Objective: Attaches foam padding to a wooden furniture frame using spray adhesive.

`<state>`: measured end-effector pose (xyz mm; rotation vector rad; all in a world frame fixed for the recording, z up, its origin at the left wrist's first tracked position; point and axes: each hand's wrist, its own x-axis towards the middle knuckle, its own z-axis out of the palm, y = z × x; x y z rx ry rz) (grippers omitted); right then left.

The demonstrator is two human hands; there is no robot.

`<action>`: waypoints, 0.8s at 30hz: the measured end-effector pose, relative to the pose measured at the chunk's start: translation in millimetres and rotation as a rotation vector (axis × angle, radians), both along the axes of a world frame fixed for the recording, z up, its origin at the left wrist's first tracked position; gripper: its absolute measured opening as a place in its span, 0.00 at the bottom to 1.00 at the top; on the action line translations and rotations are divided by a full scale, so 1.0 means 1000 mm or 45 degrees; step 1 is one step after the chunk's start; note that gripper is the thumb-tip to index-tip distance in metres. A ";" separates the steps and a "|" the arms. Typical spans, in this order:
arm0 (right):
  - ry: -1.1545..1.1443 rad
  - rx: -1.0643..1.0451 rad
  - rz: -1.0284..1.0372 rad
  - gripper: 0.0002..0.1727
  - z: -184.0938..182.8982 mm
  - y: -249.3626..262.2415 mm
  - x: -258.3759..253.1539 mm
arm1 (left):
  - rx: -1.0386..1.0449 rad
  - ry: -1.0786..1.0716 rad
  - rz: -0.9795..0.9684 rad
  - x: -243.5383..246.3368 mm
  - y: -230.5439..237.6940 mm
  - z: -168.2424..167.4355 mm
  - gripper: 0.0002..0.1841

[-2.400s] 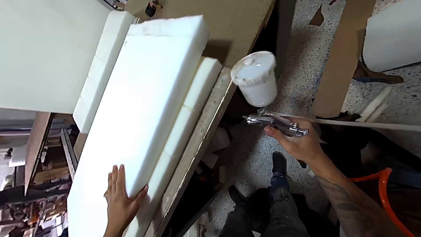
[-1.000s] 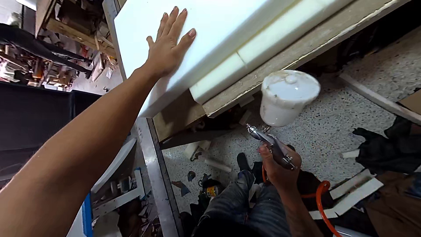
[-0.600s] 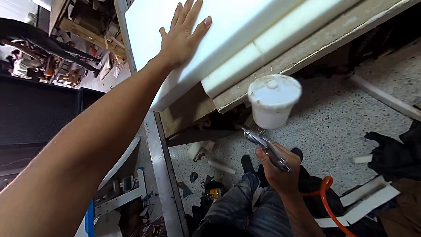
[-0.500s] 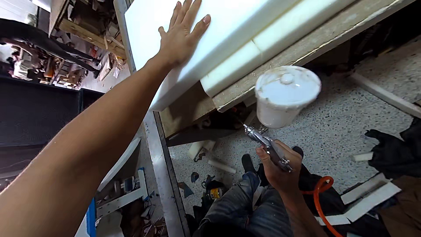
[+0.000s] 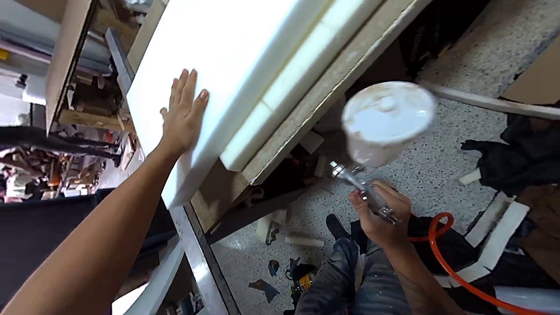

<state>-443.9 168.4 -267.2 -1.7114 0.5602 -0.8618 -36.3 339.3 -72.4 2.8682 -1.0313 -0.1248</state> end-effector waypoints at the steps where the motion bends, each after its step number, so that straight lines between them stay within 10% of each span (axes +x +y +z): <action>1: -0.020 0.056 0.088 0.21 0.000 -0.004 -0.001 | -0.002 -0.009 -0.007 0.001 -0.001 0.000 0.39; 24: -0.140 0.239 -0.201 0.15 0.007 -0.197 0.011 | 0.014 -0.047 -0.057 0.011 -0.001 -0.005 0.42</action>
